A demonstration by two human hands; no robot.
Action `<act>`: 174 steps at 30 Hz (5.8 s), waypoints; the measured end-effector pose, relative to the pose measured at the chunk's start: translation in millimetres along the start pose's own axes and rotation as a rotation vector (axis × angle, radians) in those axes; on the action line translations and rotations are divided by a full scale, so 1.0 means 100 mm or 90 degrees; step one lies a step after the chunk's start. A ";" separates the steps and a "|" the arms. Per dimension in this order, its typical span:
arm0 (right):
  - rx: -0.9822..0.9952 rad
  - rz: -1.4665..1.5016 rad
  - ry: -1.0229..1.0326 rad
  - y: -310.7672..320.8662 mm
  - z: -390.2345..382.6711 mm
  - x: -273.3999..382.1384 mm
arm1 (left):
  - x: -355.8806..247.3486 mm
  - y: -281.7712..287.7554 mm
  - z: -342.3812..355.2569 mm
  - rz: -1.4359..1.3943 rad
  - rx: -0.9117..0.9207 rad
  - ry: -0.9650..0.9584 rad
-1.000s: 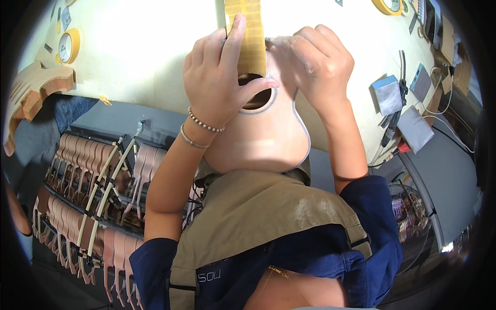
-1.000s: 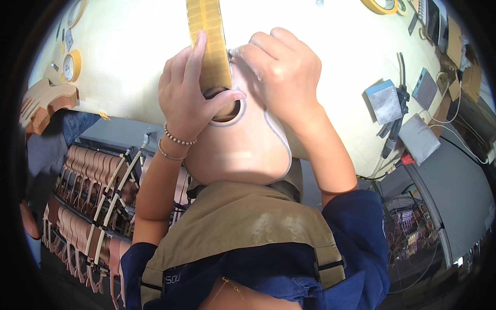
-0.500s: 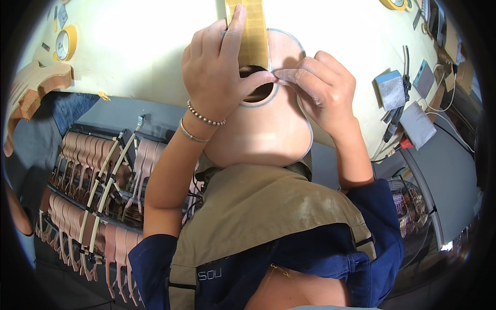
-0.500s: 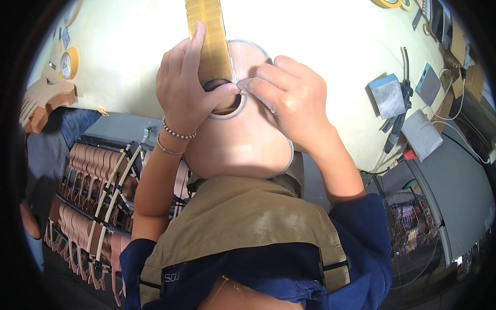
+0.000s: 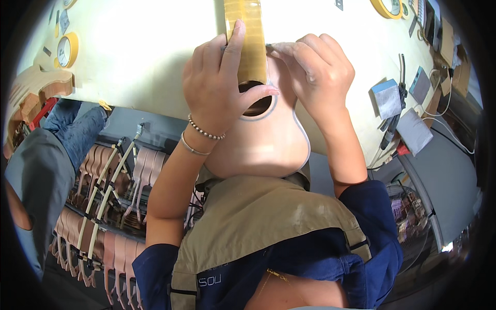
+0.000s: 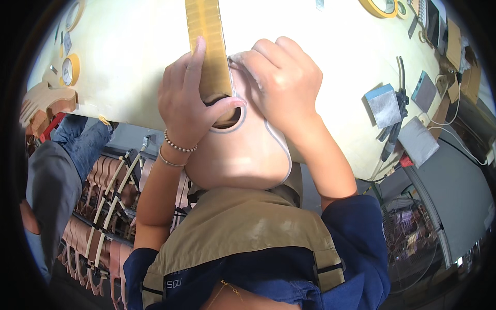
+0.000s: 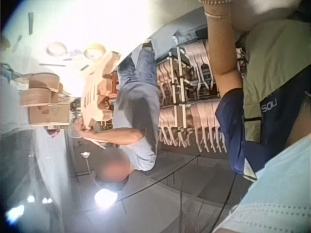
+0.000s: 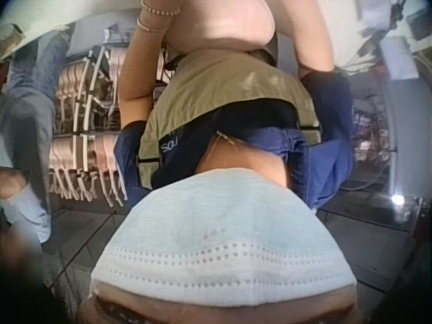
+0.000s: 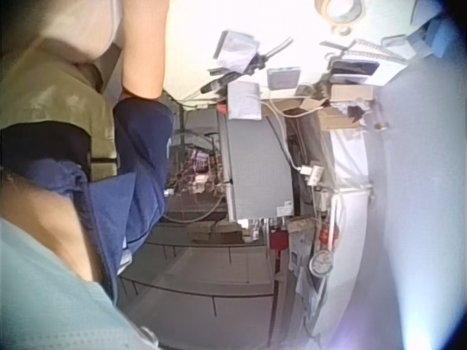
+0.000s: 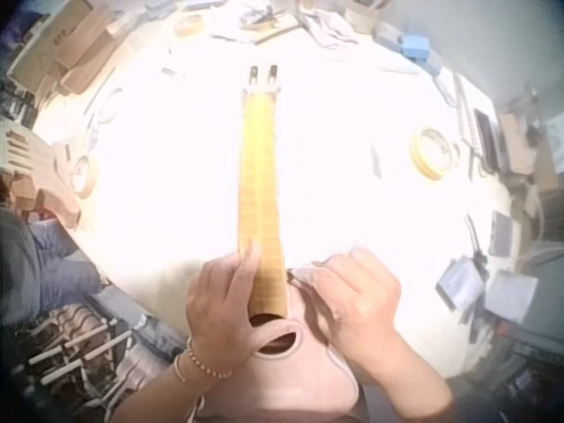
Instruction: The person sands the body of an acoustic guitar using a handheld electric sander and then hand-sands the edges with a sanding block. The person also uses a small tool to scrape or clean the edges around the soundhole.
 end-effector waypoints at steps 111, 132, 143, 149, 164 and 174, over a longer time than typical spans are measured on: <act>-0.001 0.008 0.017 -0.02 -0.05 -0.02 | 0.00 0.03 0.03 0.028 -0.008 -0.056; 0.065 0.008 0.042 0.10 -0.05 0.04 | 0.02 0.00 0.02 0.027 -0.014 -0.055; 0.018 0.047 0.036 0.01 -0.02 -0.12 | 0.00 0.01 0.04 0.028 -0.013 -0.061; 0.095 0.099 0.051 0.20 -0.27 0.12 | 0.02 -0.01 0.01 0.040 0.003 -0.047; 0.086 0.032 0.097 0.11 -0.15 -0.02 | 0.03 0.00 -0.01 0.028 -0.010 -0.063; 0.024 0.053 0.065 0.01 -0.07 -0.15 | -0.02 0.02 0.02 0.017 -0.009 -0.045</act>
Point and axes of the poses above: each hand's wrist, its own z-axis towards the middle knuckle, its own y-axis out of the back of the hand, x = y × z, the point moved 2 cm from there along z, towards the middle knuckle, and after that the axes turned 5 degrees about y, right-handed, at the moved point
